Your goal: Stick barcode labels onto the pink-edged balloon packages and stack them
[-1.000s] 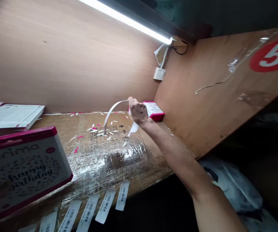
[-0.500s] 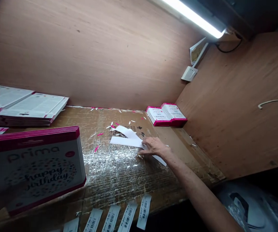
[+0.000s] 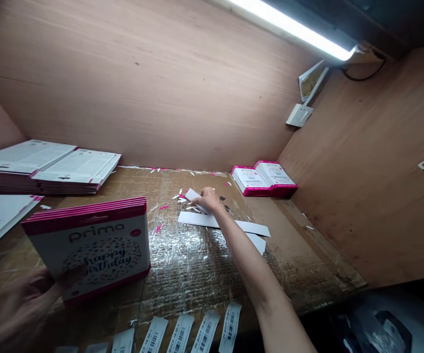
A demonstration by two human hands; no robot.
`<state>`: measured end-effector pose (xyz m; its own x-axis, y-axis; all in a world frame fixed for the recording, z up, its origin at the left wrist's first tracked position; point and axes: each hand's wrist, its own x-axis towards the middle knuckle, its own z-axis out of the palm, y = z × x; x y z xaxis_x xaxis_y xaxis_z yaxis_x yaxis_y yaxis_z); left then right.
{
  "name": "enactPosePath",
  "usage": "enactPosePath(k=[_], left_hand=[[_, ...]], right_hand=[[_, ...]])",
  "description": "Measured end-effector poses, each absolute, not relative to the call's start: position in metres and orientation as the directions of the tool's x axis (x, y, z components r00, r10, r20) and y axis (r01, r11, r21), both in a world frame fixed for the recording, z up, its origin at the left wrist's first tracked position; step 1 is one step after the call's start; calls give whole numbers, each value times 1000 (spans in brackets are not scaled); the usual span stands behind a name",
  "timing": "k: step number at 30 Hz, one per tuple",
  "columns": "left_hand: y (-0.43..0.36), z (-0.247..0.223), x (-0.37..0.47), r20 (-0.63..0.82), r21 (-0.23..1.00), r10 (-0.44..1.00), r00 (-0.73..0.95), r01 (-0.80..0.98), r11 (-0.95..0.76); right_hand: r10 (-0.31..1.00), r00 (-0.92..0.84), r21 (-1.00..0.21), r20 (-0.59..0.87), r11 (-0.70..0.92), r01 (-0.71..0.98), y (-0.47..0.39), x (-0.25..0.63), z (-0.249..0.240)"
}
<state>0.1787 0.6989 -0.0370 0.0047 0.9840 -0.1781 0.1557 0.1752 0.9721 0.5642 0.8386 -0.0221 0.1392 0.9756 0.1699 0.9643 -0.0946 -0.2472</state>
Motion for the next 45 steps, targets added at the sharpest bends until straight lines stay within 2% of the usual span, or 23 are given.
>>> enactPosePath(k=[3,6,9,12,14,17,21,29,35,41,45], left_hand=[[697,-29,186,-220,975,975,39,30,219],[697,-23,191,-223,972,974,-31,68,224],[695,-13,195,-265,964,964,17,45,264],[693,0,197,-278,948,950,139,-120,295],[694,8,199,-260,947,948,183,-144,287],[692,16,199,-243,952,944,221,-131,276],[686,23,200,-242,936,931,275,-185,298],[679,26,199,-216,946,942,258,-183,267],[677,27,194,-218,943,939,267,-189,272],[678,27,196,-210,945,936,284,-186,269],[677,25,199,-181,953,950,253,-195,233]], right_hand=[[955,116,-327,272,-21,945,843,566,-22],[908,95,-376,408,73,924,839,563,-5],[828,55,-417,558,223,881,821,542,33],[752,-182,-451,633,549,704,785,501,69],[754,-426,-465,500,649,603,754,469,78],[770,-535,-367,347,636,678,719,427,67],[837,-424,-243,347,516,821,710,403,44],[837,-456,-194,303,522,830,707,388,56],[844,-463,-212,271,522,827,706,387,61],[858,-455,-154,239,496,854,703,384,64],[811,-486,-132,327,548,826,701,388,60]])
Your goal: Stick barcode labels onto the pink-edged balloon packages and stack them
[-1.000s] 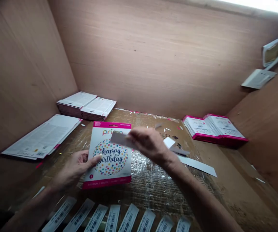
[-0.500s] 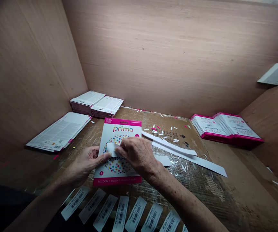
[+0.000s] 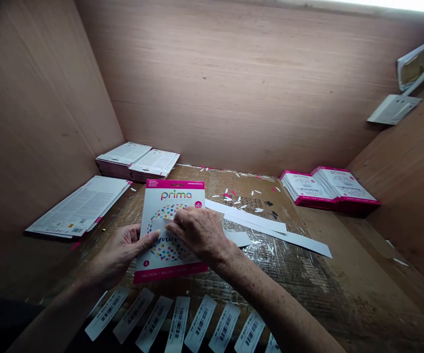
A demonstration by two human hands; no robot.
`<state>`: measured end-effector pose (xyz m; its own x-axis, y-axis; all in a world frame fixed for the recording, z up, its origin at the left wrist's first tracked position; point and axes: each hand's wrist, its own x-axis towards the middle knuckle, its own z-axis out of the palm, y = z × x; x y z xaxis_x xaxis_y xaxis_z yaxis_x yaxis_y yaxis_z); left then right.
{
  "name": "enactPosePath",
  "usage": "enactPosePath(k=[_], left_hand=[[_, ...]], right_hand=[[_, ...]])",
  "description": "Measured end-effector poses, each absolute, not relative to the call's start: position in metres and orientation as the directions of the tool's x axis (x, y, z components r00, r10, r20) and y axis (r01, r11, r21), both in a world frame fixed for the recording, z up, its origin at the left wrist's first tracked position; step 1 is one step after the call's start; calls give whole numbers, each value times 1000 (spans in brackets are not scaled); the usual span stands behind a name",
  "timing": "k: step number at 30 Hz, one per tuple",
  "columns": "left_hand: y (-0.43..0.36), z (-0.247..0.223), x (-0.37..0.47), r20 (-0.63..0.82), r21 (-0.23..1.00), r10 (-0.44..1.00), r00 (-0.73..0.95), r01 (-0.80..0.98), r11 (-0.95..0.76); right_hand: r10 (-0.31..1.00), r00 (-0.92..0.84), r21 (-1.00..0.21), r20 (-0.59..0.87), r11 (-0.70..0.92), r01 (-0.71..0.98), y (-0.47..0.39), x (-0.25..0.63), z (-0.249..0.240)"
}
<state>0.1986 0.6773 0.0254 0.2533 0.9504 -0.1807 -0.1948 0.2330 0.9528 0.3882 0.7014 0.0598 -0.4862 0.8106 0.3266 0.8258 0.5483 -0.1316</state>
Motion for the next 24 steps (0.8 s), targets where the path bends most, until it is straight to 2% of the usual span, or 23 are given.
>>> enactPosePath(k=[3,7,10,12,14,17,20,22,24], left_hand=[[675,24,197,-174,957,965,198,-197,213],[672,21,199,-162,956,963,215,-209,207],[673,17,204,-148,956,967,206,-220,193],[673,15,208,-146,956,971,191,-226,188],[674,13,212,-132,957,978,165,-235,169],[675,11,217,-64,969,992,109,-232,88],[676,9,219,-19,979,996,89,-201,36],[677,8,218,-17,985,995,93,-167,32],[677,8,217,-20,992,995,102,-119,32]], right_hand=[[707,-475,-85,525,598,797,700,404,53],[491,-413,4,767,641,768,693,427,44],[385,-392,65,835,639,766,686,437,39],[350,-353,102,867,569,816,682,440,36],[339,-274,90,900,472,877,679,441,33],[414,-143,-40,899,404,914,676,442,27],[599,-21,-277,800,401,873,674,442,22],[735,70,-520,675,406,751,673,441,18],[862,136,-796,489,377,474,673,439,14]])
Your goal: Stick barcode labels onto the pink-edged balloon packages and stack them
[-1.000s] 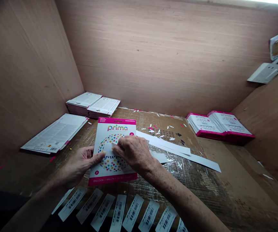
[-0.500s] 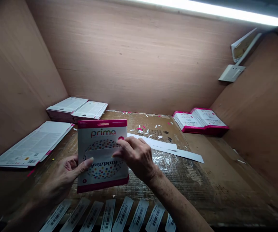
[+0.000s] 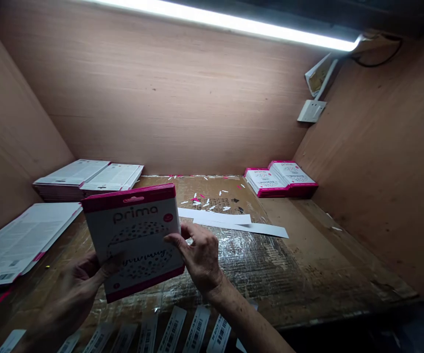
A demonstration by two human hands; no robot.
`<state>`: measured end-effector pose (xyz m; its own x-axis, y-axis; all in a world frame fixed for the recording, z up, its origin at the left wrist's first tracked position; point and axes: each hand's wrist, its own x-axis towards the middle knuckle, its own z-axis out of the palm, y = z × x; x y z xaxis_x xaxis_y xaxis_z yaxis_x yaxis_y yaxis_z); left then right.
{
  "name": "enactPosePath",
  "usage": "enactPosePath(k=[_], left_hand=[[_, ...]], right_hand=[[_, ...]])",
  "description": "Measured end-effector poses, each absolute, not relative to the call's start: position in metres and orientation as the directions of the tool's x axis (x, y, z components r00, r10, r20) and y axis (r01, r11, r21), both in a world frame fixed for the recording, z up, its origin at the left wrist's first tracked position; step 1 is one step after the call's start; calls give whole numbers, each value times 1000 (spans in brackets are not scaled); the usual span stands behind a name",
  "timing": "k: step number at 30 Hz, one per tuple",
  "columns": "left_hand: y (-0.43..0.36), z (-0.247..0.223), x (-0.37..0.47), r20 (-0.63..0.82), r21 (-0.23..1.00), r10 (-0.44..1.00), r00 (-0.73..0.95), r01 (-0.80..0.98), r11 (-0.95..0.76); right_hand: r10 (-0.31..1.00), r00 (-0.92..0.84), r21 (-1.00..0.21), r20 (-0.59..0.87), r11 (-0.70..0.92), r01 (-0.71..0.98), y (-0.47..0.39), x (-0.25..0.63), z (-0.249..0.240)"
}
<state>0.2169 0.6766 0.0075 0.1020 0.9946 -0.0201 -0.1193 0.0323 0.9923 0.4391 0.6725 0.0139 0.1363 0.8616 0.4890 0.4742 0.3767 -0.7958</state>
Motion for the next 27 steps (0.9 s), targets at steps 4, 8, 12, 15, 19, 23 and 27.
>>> enactPosePath(k=[4,8,12,15,19,23,27], left_hand=[[673,10,220,-8,998,993,119,-59,15],[667,16,234,14,998,989,149,-66,-4],[664,21,243,-8,994,982,188,-101,27],[661,19,239,-67,969,946,318,-204,138],[657,11,237,-227,836,863,452,-363,410],[661,10,244,-280,795,898,339,-443,414],[666,15,250,-238,865,968,86,-435,251]], right_hand=[[987,24,-979,157,158,-127,675,436,10],[990,-119,-979,78,54,-196,675,434,12],[993,-96,-969,70,45,-243,672,441,13],[994,-73,-949,82,55,-309,667,450,12],[989,-87,-908,123,77,-411,662,457,7],[992,-120,-917,50,-2,-400,661,455,-4],[995,-90,-923,-40,-72,-379,664,449,-12]])
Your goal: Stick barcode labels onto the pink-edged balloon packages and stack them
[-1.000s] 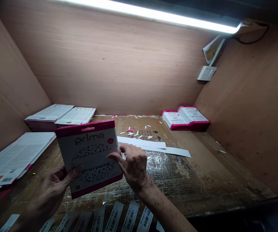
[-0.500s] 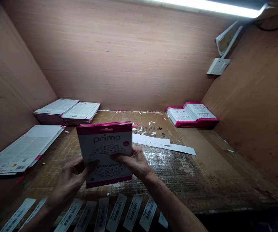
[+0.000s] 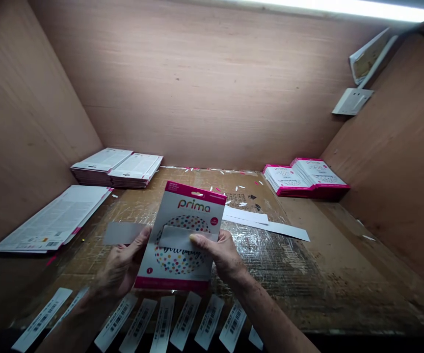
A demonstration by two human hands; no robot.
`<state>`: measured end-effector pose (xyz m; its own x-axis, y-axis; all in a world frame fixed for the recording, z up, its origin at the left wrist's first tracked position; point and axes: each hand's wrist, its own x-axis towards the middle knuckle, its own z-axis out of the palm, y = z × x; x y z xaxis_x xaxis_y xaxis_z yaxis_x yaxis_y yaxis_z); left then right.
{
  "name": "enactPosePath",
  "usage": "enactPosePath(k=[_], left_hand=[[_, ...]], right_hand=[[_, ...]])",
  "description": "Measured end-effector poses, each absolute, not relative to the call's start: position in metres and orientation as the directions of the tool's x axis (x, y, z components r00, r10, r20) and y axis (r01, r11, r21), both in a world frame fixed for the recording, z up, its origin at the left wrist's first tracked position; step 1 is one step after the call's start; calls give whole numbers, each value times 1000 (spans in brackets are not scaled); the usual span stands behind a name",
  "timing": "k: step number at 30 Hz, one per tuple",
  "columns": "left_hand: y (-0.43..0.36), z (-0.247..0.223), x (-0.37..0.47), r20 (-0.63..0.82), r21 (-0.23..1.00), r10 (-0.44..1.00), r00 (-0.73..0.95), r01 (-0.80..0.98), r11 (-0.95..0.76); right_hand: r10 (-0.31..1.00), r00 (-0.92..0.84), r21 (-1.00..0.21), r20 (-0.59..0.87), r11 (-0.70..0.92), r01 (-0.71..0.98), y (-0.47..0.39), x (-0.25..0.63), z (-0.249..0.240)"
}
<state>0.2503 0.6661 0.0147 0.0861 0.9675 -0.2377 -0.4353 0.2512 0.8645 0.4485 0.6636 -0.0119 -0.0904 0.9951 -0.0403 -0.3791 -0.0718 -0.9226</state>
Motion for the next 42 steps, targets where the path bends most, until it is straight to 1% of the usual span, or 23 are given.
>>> enactPosePath(k=[2,4,5,7,10,12,13,15,17,19,21,23,24,26,28,29,30,32,34,35,37,40,42], left_hand=[[665,15,251,-152,941,988,17,-303,150],[662,16,249,-25,982,996,80,-183,39],[660,17,247,27,983,988,152,-181,1],[659,21,241,79,959,953,292,-284,8],[663,27,233,50,913,894,445,-383,140],[666,29,233,73,923,879,472,-366,120],[668,29,235,83,936,891,447,-342,85],[672,26,241,59,961,942,330,-273,35],[676,23,247,13,977,981,194,-211,29],[678,21,252,6,989,995,98,-148,9],[675,22,254,11,998,997,79,-55,-7],[670,26,254,10,1000,993,120,-3,-10],[667,29,253,17,999,987,160,-32,-12],[663,35,252,42,982,963,264,-187,8],[664,41,252,15,937,935,353,-332,110],[667,43,252,-19,917,931,364,-365,162],[671,43,254,-55,908,938,341,-374,189],[679,40,257,-87,918,975,206,-363,158],[686,34,261,-52,936,996,79,-345,76],[688,31,262,-31,942,997,75,-331,54],[690,25,261,-28,953,982,188,-290,83],[689,22,254,-117,952,875,470,-199,234],[688,24,249,-149,946,821,551,-163,281]], right_hand=[[997,-50,-921,-65,-80,-381,664,446,-13],[998,-8,-922,-70,-68,-380,665,445,-12],[998,10,-924,-68,-60,-379,665,445,-12],[998,27,-923,-62,-47,-381,665,447,-10],[999,11,-905,-51,-41,-424,665,451,-7],[999,7,-884,-41,-33,-465,665,453,-5],[999,10,-877,-40,-30,-480,665,454,-4],[999,10,-878,-35,-26,-478,665,454,-4],[999,-8,-898,-32,-32,-438,664,453,-5],[999,-16,-918,-35,-39,-395,663,451,-8],[999,6,-923,-48,-42,-382,663,449,-11],[997,44,-922,-59,-38,-386,665,449,-12],[996,59,-922,-62,-34,-385,666,450,-11],[995,78,-926,-57,-24,-376,667,453,-10],[995,86,-932,-41,-8,-362,667,455,-9],[996,89,-935,-30,3,-353,667,456,-8],[996,91,-938,-19,14,-346,667,455,-8],[995,100,-941,2,36,-338,665,454,-8],[994,106,-940,16,52,-338,663,452,-8],[994,109,-940,22,58,-338,662,452,-8],[993,108,-944,37,70,-323,660,452,-7],[995,87,-953,43,67,-296,658,455,-6],[998,46,-958,33,45,-284,658,457,-5]])
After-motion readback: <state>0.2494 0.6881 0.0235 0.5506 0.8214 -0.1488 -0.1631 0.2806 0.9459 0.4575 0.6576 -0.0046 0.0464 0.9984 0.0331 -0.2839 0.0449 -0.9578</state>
